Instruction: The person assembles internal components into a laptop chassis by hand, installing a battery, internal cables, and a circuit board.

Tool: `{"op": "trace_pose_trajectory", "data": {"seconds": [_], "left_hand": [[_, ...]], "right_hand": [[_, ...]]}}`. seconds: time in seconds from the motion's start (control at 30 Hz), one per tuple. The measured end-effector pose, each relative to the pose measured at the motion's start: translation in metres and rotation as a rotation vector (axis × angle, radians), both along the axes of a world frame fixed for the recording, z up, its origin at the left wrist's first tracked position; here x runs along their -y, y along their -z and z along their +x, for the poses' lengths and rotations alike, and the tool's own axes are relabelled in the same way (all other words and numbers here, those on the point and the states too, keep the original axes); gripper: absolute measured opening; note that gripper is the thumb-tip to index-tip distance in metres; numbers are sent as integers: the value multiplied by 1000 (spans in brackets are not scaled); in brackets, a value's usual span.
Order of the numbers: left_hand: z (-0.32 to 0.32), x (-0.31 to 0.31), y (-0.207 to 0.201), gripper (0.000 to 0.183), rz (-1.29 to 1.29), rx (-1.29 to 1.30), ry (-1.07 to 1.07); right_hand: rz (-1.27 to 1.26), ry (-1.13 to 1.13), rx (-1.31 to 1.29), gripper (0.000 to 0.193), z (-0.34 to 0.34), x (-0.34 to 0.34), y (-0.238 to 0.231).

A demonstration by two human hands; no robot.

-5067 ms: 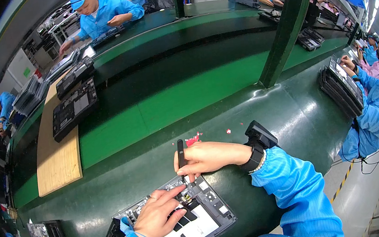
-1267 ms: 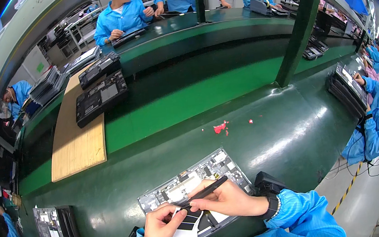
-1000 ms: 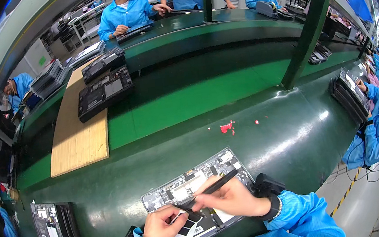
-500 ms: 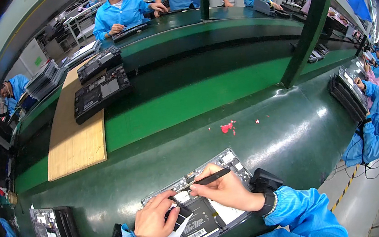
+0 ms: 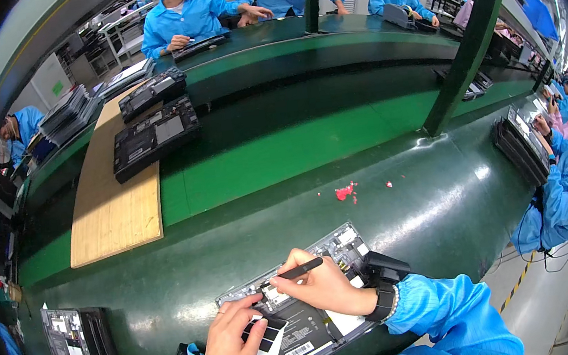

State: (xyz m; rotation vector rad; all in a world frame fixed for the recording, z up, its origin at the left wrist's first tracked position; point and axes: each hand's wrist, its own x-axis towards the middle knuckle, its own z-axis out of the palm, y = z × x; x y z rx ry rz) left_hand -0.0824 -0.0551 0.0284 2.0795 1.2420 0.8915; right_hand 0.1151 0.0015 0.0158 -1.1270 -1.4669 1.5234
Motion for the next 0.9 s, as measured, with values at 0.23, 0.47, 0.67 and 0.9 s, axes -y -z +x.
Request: {"op": "trace_pose_trajectory", "data": {"seconds": [0.23,0.47,0.67,0.9], "left_hand": [[0,0,-1,11,42,-68,-2],[7,-1,-7,14,38,-169,27],[14,-2,-21,14,34,-370,54],[-32,26,-21,14,-186,261,-98]], "right_hand": [[10,4,64,19,-1,-1,-2],[-32,-34,121,19,0,-2,-11],[190,162,-76,15,26,10,-36],[24,404,217,17,131,26,-36]]}}
